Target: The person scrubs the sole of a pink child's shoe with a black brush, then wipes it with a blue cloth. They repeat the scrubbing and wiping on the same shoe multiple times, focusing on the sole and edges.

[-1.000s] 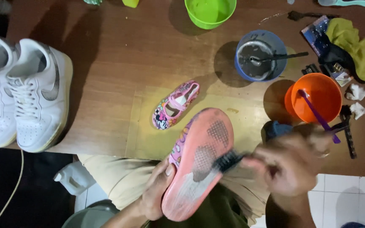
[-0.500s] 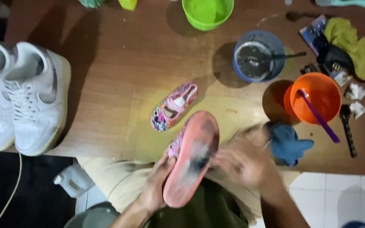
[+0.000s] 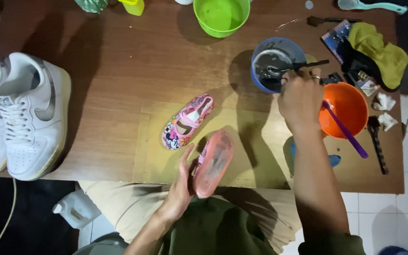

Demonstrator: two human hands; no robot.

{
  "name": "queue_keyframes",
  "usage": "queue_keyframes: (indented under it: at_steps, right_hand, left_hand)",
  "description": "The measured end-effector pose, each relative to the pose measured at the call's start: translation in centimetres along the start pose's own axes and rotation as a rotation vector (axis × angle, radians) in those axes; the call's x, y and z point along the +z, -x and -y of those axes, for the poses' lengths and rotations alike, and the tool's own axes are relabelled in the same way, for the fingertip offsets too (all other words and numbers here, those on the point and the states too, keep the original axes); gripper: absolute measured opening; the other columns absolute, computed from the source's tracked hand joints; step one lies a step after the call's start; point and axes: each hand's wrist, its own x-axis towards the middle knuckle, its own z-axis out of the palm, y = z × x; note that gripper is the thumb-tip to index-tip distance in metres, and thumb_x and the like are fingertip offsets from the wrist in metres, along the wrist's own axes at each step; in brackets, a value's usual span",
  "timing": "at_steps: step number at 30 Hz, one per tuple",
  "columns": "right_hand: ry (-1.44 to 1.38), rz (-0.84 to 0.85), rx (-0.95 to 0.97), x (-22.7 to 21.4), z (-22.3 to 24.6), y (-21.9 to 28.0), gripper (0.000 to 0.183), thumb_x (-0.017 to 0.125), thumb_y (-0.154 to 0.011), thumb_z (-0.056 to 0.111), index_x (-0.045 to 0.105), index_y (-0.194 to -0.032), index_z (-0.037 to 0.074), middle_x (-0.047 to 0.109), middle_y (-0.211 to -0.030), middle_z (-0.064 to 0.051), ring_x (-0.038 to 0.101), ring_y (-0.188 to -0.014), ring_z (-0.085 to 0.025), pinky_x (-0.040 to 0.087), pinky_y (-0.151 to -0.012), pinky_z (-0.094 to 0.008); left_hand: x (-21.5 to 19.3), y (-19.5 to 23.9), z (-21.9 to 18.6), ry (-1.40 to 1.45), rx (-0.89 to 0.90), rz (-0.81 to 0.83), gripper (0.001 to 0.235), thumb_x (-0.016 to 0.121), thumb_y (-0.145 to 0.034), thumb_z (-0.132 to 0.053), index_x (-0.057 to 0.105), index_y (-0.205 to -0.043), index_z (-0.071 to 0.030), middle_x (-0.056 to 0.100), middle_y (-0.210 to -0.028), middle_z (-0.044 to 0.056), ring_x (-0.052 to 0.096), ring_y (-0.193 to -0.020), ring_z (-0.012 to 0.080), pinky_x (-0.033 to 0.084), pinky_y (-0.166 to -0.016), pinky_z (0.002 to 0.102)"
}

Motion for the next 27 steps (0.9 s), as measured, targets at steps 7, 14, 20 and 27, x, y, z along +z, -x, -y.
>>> queue_keyframes:
  at_steps: [7, 14, 20, 27]
  right_hand:
    - [-0.132, -0.185, 0.047, -2.3, -0.2, 0.9, 0.015, 0.066, -0.101, 0.004, 0.077, -0.111, 0.009, 0.067, -0.100, -0.018, 0.057, -0.092, -0.041, 0.049, -0.062, -0.048]
    - [-0.562, -0.193, -0.002, -4.6, 2.6, 4.7, 0.014, 0.054, -0.096, -0.002, 0.056, -0.109, -0.003, 0.055, -0.100, -0.022, 0.052, -0.095, -0.040, 0.040, -0.072, -0.051]
    - [-0.797, -0.013, -0.034, -5.0, 7.1, 9.2, 0.017, 0.064, -0.101, 0.018, 0.063, -0.095, 0.002, 0.066, -0.087, -0.011, 0.059, -0.082, -0.026, 0.047, -0.071, -0.039]
    - [-1.012, 0.042, -0.214, -2.4, 10.5, 12.0, 0.020, 0.063, -0.100, 0.021, 0.064, -0.089, 0.004, 0.068, -0.080, -0.008, 0.063, -0.072, -0.022, 0.047, -0.067, -0.035]
  left_hand:
    - [-1.3, 2.9, 0.0, -0.620, 0.231, 0.206, 0.129, 0.096, -0.066, -0.028, 0.005, -0.156, -0.009, 0.012, -0.163, 0.018, 0.011, -0.157, 0.0354, 0.016, -0.126, 0.052]
    - [-2.2, 1.7, 1.4, -1.145, 0.671, 0.024, 0.086, 0.083, -0.088, -0.031, 0.036, -0.152, 0.002, 0.043, -0.152, 0.021, 0.049, -0.142, 0.0371, 0.045, -0.115, 0.045]
    - [-5.2, 0.0, 4.8, -1.629, 0.863, -0.226, 0.080, 0.057, -0.092, -0.065, 0.049, -0.147, -0.008, 0.063, -0.134, 0.012, 0.055, -0.119, 0.0288, 0.036, -0.085, 0.043]
    - [-4.9, -1.5, 6.2, -1.465, 0.932, -0.388, 0.047, 0.073, -0.079, -0.020, 0.066, -0.125, -0.015, 0.065, -0.123, 0.002, 0.055, -0.101, 0.0268, 0.033, -0.080, 0.040]
